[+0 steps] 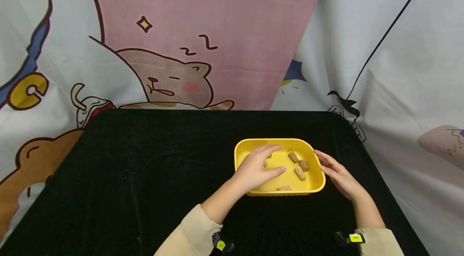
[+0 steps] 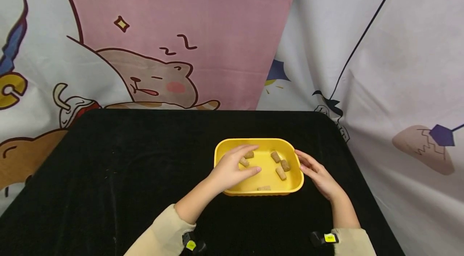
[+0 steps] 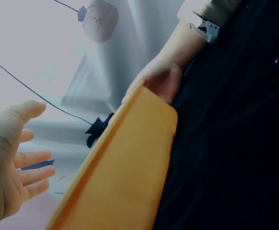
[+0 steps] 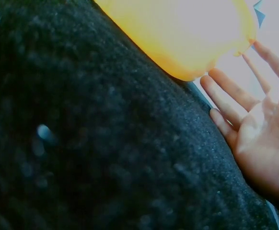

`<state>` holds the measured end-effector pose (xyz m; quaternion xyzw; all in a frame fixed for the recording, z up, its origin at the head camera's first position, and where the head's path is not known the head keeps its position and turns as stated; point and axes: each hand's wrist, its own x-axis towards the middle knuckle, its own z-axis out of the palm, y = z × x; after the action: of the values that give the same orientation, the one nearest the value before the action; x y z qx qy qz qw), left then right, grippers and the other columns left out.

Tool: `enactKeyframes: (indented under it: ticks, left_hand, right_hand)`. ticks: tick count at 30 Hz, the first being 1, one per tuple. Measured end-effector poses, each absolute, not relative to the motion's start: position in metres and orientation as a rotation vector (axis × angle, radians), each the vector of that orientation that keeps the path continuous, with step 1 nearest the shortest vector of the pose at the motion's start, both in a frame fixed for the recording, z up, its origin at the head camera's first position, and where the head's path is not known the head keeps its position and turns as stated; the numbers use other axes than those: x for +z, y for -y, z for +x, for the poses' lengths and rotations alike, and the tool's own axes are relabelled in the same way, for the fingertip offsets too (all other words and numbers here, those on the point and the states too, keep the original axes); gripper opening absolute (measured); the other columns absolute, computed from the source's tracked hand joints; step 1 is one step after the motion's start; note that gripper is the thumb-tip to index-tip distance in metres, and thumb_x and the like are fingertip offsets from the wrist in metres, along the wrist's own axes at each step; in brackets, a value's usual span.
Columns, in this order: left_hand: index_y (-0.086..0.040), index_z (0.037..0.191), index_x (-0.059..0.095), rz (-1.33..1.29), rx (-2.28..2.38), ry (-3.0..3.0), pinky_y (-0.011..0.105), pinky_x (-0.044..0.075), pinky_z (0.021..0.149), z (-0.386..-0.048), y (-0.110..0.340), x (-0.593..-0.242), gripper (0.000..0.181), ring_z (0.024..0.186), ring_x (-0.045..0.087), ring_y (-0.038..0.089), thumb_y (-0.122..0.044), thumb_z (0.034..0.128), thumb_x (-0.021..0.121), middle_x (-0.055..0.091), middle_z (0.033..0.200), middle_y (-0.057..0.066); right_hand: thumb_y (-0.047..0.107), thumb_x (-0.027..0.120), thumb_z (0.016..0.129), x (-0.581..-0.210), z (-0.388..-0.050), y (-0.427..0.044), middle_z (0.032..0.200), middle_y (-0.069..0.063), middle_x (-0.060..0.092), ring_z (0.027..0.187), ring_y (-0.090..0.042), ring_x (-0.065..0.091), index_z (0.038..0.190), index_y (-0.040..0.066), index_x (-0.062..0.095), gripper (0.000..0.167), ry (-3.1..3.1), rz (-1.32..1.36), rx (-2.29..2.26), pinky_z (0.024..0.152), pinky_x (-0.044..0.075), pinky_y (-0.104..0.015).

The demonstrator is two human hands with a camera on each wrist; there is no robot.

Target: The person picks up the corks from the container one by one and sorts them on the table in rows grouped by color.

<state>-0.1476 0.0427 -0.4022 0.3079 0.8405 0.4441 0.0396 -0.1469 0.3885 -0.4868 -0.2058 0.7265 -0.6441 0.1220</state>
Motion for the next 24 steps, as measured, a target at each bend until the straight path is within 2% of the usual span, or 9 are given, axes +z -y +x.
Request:
enactKeyframes:
  ticks: [4, 10, 18, 24]
  left_hand:
    - [-0.027, 0.142, 0.045, 0.932, 1.353, -2.524, 0.039, 0.037, 0.103, -0.152, -0.055, -0.408, 0.061, 0.129, 0.041, 0.014, -0.049, 0.0885, 0.063, 0.044, 0.143, -0.006]
    - [-0.027, 0.139, 0.048, 0.927, 1.384, -2.419, 0.036, 0.037, 0.102, -0.162, -0.067, -0.418, 0.061, 0.126, 0.043, 0.010, -0.047, 0.0854, 0.068, 0.046, 0.140, -0.011]
    - [-0.025, 0.135, 0.053, 0.893, 1.328, -2.366, 0.029, 0.043, 0.092, -0.176, -0.086, -0.424, 0.061, 0.114, 0.051, 0.008, -0.041, 0.0804, 0.075, 0.057, 0.126, -0.009]
    - [-0.028, 0.128, 0.060, 0.884, 1.163, -2.389, 0.027, 0.042, 0.086, -0.188, -0.099, -0.427, 0.055, 0.106, 0.053, 0.005, -0.039, 0.0773, 0.079, 0.061, 0.116, -0.013]
  right_hand:
    - [0.003, 0.028, 0.103, -0.486, -0.146, -0.388, 0.142, 0.012, 0.042, 0.126, -0.005, 0.042, 0.151, 0.004, 0.017, 0.050, -2.127, -0.601, -1.880, 0.096, 0.034, -0.018]
    - [0.004, 0.030, 0.103, -0.486, -0.147, -0.386, 0.141, 0.014, 0.042, 0.125, -0.004, 0.042, 0.151, 0.004, 0.018, 0.050, -2.141, -0.571, -1.878, 0.096, 0.034, -0.017]
    - [0.004, 0.029, 0.103, -0.486, -0.146, -0.387, 0.143, 0.012, 0.040, 0.127, -0.004, 0.041, 0.151, 0.005, 0.018, 0.050, -2.127, -0.615, -1.882, 0.096, 0.033, -0.017]
    - [0.004, 0.029, 0.103, -0.485, -0.146, -0.386, 0.143, 0.009, 0.041, 0.126, -0.006, 0.042, 0.151, 0.004, 0.018, 0.050, -2.129, -0.627, -1.881, 0.096, 0.034, -0.018]
